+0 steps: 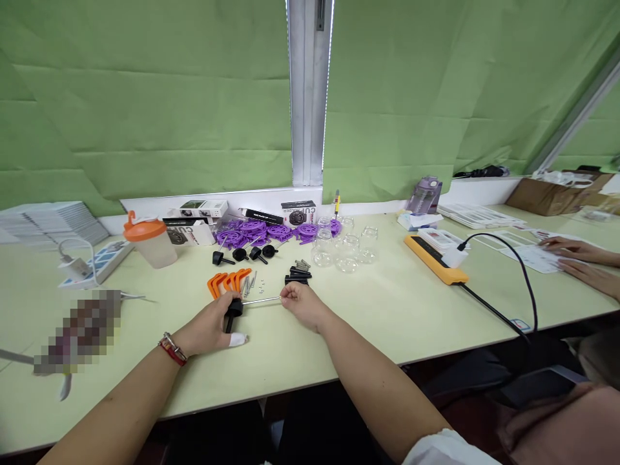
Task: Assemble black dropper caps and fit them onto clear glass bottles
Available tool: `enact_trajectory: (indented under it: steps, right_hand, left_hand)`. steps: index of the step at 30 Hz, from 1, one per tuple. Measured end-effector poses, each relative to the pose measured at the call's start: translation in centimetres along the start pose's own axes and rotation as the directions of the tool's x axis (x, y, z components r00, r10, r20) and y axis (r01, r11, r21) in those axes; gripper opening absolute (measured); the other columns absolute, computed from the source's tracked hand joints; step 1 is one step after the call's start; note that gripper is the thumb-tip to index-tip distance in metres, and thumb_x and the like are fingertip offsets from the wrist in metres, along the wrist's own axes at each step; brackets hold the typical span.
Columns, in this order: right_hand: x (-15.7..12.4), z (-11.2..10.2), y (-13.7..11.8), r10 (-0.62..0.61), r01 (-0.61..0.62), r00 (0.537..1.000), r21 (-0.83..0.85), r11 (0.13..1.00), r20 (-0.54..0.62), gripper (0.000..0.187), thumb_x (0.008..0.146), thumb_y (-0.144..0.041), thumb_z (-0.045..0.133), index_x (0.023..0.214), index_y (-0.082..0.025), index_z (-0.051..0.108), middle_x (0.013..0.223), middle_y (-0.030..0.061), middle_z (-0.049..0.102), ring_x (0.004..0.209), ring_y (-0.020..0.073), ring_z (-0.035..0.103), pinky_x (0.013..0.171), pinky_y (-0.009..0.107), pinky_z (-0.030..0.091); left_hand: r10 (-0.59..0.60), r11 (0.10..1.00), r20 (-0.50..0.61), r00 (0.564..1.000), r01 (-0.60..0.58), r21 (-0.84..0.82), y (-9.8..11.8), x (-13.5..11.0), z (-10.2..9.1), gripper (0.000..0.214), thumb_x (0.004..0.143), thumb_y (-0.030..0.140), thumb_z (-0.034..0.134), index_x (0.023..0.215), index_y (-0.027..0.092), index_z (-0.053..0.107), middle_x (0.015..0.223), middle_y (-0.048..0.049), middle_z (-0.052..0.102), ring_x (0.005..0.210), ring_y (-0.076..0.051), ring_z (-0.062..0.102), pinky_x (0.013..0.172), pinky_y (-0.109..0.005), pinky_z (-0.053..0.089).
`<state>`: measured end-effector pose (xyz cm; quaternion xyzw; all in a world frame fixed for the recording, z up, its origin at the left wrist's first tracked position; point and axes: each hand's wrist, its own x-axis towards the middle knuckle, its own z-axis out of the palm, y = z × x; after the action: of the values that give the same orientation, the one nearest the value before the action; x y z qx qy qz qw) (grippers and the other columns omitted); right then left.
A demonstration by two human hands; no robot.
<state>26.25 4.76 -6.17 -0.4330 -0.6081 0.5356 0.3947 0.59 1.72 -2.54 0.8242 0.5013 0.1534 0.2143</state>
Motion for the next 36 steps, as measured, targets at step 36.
enact_trajectory:
  steps: [36]
  right_hand:
    - [-0.49,0.43,-0.85,-0.021,0.02,1.0,-0.042,0.999,-0.015,0.014,0.074,-0.028,0.063,0.079,-0.018,0.053,0.07,-0.0036,0.05,0.064,0.0111,0.045,0.063,0.025,0.036]
  left_hand:
    - [0.012,1.0,-0.011,1.0,-0.012,-0.003,-0.04,-0.02,0.0,0.073,0.064,0.046,0.073,0.122,0.016,0.041,0.106,-0.0101,0.057,0.092,-0.026,0.057,0.079,-0.037,0.047]
